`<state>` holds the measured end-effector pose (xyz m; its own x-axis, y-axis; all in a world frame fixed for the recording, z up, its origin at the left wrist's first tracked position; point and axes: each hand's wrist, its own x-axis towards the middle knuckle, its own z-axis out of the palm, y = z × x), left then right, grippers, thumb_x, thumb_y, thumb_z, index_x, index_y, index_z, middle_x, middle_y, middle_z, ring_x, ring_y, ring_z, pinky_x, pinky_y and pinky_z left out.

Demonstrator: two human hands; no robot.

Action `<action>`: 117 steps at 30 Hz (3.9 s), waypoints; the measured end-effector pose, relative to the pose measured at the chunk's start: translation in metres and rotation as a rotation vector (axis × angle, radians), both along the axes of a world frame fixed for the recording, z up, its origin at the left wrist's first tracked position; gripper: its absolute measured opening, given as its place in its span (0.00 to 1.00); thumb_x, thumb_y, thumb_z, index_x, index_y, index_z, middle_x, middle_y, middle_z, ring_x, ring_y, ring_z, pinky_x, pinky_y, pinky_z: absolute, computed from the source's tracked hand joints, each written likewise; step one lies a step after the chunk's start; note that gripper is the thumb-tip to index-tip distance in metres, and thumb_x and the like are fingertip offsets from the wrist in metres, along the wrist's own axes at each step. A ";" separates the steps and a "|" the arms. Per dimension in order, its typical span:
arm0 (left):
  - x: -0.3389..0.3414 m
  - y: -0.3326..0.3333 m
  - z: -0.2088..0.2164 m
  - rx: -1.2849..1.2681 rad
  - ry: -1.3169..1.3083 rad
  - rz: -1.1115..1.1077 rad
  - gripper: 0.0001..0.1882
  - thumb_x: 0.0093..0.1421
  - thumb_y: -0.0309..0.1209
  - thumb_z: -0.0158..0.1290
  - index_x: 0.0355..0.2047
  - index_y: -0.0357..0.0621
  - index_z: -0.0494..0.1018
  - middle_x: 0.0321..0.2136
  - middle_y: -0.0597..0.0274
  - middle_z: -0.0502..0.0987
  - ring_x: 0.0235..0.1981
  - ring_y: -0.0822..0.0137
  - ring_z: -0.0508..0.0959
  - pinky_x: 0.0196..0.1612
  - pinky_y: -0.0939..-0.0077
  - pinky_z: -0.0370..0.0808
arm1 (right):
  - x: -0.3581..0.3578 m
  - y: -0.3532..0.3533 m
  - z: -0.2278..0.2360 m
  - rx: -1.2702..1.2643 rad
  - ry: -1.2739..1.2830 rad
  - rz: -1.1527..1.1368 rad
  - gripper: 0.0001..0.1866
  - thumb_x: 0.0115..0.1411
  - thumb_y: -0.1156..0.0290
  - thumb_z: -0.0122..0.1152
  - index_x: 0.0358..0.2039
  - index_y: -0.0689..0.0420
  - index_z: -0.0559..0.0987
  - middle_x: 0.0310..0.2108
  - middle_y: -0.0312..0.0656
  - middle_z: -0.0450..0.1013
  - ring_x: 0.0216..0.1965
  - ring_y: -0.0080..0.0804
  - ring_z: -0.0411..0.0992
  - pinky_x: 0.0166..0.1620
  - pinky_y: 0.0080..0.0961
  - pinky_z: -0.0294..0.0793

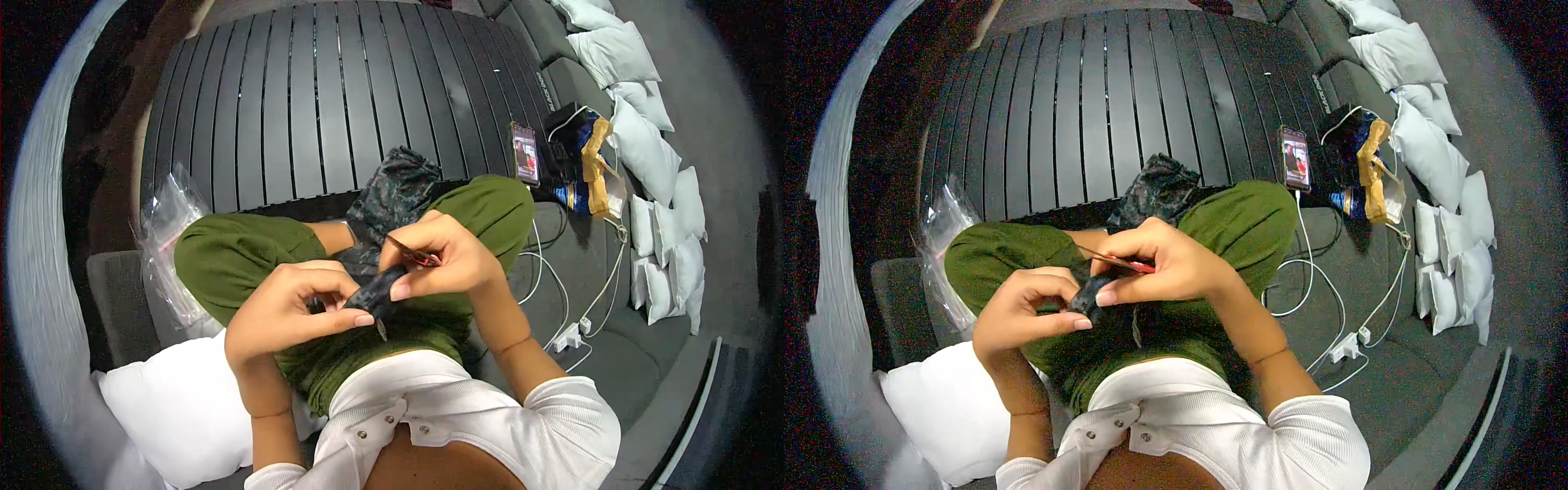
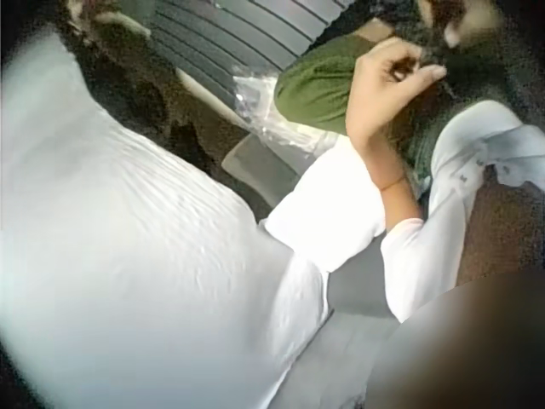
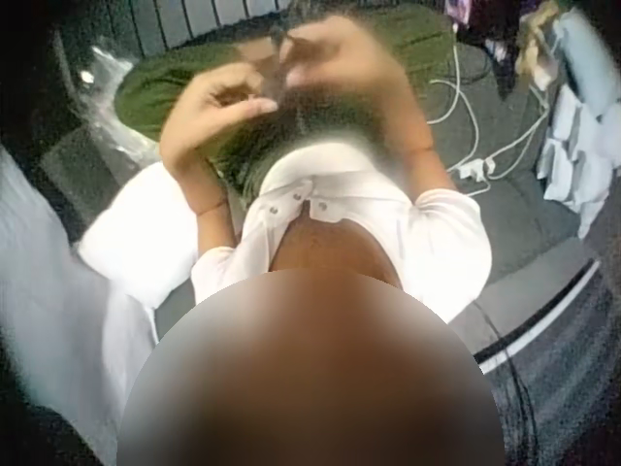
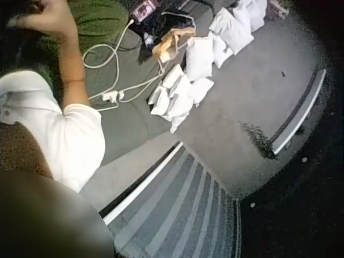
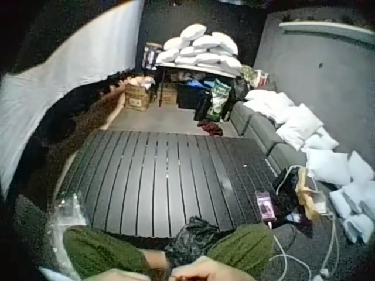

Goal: Folding and using pliers to adjust fabric bags and sleeves.

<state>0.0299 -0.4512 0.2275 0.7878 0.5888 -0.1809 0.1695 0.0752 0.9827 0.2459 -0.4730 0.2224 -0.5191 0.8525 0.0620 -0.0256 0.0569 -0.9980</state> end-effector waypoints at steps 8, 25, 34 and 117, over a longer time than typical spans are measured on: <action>-0.019 -0.001 0.011 -0.098 -0.426 0.164 0.07 0.35 0.20 0.59 0.17 0.33 0.73 0.19 0.57 0.72 0.20 0.72 0.70 0.24 0.83 0.63 | 0.004 0.021 -0.019 0.077 -0.111 0.159 0.15 0.39 0.67 0.67 0.21 0.64 0.72 0.10 0.31 0.57 0.12 0.15 0.54 0.16 0.16 0.52; -0.008 0.004 -0.042 -0.499 -0.463 0.495 0.08 0.45 0.23 0.55 0.28 0.35 0.70 0.26 0.62 0.74 0.27 0.75 0.72 0.35 0.84 0.69 | 0.020 0.007 -0.049 -0.618 0.506 -0.229 0.08 0.54 0.66 0.51 0.26 0.56 0.66 0.14 0.29 0.60 0.06 0.11 0.50 0.09 0.11 0.49; 0.004 0.001 -0.064 -0.641 -0.361 0.427 0.17 0.48 0.21 0.53 0.40 0.28 0.68 0.33 0.58 0.75 0.32 0.75 0.74 0.41 0.85 0.67 | 0.041 -0.002 -0.063 -0.595 0.312 -0.466 0.09 0.52 0.65 0.55 0.27 0.55 0.66 0.15 0.28 0.61 0.06 0.12 0.48 0.09 0.10 0.47; -0.110 0.229 -0.112 -0.229 0.042 0.824 0.12 0.53 0.38 0.51 0.30 0.43 0.71 0.24 0.70 0.73 0.25 0.76 0.71 0.32 0.82 0.64 | 0.180 0.188 -0.134 -0.397 0.249 -0.717 0.07 0.53 0.66 0.55 0.27 0.56 0.72 0.20 0.30 0.67 0.20 0.16 0.62 0.24 0.14 0.60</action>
